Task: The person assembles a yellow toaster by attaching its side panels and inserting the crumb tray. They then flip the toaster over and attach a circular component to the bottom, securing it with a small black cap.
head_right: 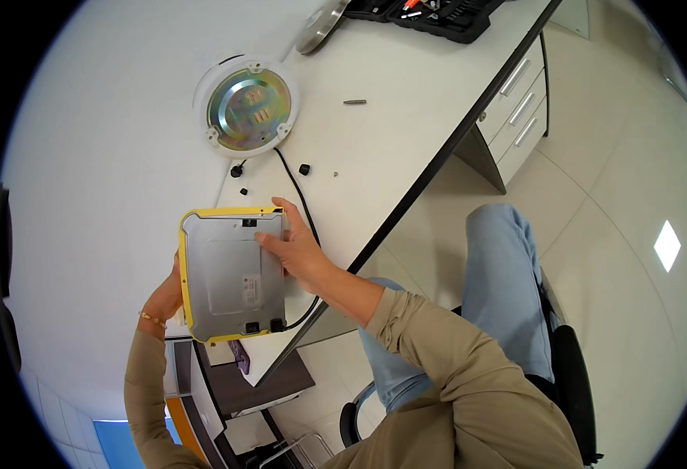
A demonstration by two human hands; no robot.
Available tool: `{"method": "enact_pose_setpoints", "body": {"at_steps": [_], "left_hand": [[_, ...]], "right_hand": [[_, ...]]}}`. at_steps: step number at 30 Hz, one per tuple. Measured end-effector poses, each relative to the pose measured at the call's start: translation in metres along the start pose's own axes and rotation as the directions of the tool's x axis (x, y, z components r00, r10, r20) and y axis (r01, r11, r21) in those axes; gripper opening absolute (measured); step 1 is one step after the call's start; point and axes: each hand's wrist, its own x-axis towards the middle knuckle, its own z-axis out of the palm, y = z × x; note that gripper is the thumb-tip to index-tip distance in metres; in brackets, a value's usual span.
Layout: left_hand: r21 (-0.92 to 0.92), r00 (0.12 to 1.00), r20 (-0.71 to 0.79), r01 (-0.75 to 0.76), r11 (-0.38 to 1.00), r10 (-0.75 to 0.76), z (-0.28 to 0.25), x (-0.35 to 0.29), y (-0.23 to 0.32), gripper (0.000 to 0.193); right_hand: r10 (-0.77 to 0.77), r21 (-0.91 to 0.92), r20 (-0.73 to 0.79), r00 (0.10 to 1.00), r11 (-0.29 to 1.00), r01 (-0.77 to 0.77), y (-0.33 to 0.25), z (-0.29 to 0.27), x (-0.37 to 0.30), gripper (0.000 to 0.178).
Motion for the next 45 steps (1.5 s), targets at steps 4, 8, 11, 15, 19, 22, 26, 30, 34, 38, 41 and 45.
{"method": "enact_pose_setpoints", "body": {"at_steps": [4,8,11,15,19,22,26,30,34,38,41,45], "left_hand": [[-0.030,0.995,-0.051,0.084,0.996,-0.086,0.000,-0.004,-0.005,0.104],[-0.064,0.998,0.036,-0.052,0.997,0.055,-0.006,-0.003,-0.017,0.102],[-0.057,0.995,0.045,-0.082,0.995,0.084,-0.006,-0.005,-0.014,0.099],[-0.053,0.999,-0.005,-0.036,0.998,0.036,-0.001,-0.004,-0.009,0.093],[-0.121,0.998,0.024,-0.049,0.991,0.052,-0.008,0.002,-0.020,0.089],[-0.082,0.992,0.056,-0.104,0.991,0.109,-0.023,0.005,-0.049,0.084],[-0.117,0.983,0.086,-0.150,0.982,0.160,-0.023,0.000,-0.063,0.082],[-0.120,0.989,0.065,-0.123,0.985,0.132,-0.018,0.000,-0.059,0.082],[-0.126,0.992,0.051,-0.107,0.986,0.115,-0.010,0.005,-0.049,0.081],[-0.155,0.995,0.022,-0.097,0.983,0.101,-0.001,0.002,-0.043,0.081],[-0.196,0.995,0.002,-0.097,0.976,0.099,0.002,-0.003,-0.043,0.081],[-0.314,0.993,-0.038,-0.120,0.942,0.114,0.001,-0.011,-0.050,0.080]], "right_hand": [[0.051,0.082,-0.093,0.994,0.996,-0.043,-0.003,0.004,0.004,0.068],[0.024,0.100,-0.077,0.997,0.995,-0.016,-0.002,0.007,0.004,0.060],[0.030,0.094,-0.061,0.998,0.995,-0.024,0.001,0.003,0.008,0.058],[0.034,0.068,-0.078,0.996,0.997,-0.029,-0.001,0.005,0.007,0.056],[0.034,0.076,-0.072,0.997,0.997,-0.028,0.000,0.001,0.010,0.052],[0.027,0.176,-0.057,0.998,0.984,-0.017,0.003,0.001,0.010,0.052],[-0.057,0.198,-0.078,0.995,0.978,0.071,0.000,0.004,0.010,0.061],[-0.125,0.063,-0.071,0.990,0.990,0.130,-0.010,0.008,-0.003,0.080],[-0.195,-0.144,-0.042,0.980,0.972,0.187,-0.016,0.007,-0.009,0.094],[-0.235,-0.168,0.006,0.972,0.958,0.233,-0.016,0.003,-0.007,0.097],[-0.304,-0.177,0.016,0.953,0.937,0.302,-0.009,0.003,-0.005,0.097],[-0.294,-0.223,0.015,0.956,0.931,0.290,-0.016,0.014,-0.013,0.098]]}}
